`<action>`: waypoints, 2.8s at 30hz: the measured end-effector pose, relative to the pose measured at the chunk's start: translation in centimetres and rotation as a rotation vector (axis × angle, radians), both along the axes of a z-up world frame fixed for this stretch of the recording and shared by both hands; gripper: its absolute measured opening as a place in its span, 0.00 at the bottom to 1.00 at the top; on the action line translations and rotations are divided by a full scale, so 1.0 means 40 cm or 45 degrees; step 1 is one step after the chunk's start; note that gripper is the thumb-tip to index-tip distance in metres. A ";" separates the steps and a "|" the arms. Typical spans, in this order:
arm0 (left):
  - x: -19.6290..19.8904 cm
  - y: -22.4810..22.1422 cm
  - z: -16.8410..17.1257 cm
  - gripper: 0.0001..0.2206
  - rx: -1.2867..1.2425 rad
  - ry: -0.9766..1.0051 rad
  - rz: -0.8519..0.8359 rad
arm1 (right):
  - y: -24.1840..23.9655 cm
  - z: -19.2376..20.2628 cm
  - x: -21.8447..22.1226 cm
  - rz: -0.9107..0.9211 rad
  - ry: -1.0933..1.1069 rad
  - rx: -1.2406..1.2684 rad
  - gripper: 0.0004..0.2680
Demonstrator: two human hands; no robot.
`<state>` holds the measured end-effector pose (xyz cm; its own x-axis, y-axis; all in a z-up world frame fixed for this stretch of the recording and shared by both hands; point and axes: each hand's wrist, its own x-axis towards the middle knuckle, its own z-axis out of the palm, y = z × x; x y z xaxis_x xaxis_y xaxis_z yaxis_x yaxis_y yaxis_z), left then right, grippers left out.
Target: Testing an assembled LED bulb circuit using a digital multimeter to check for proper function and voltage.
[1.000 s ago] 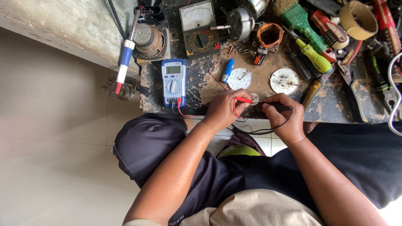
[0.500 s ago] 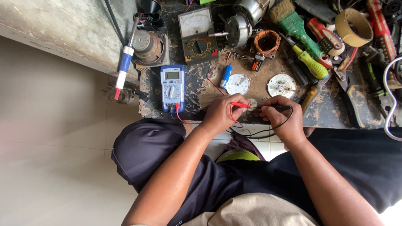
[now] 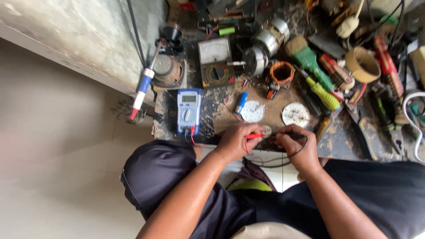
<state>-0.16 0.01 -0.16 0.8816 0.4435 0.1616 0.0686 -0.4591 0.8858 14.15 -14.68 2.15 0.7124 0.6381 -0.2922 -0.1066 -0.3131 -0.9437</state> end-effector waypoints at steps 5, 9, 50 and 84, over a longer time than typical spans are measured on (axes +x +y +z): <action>-0.008 -0.003 0.008 0.03 0.025 -0.005 0.012 | -0.009 -0.049 0.002 -0.024 -0.056 0.013 0.04; -0.006 -0.009 0.020 0.04 0.077 -0.022 0.013 | -0.017 -0.067 -0.003 -0.060 -0.075 0.068 0.04; -0.004 0.044 0.059 0.03 0.308 0.281 0.226 | 0.069 -0.085 -0.036 -0.029 -0.744 0.160 0.06; 0.006 0.049 0.083 0.03 0.158 0.407 0.203 | 0.127 -0.101 -0.014 0.000 -0.874 0.232 0.05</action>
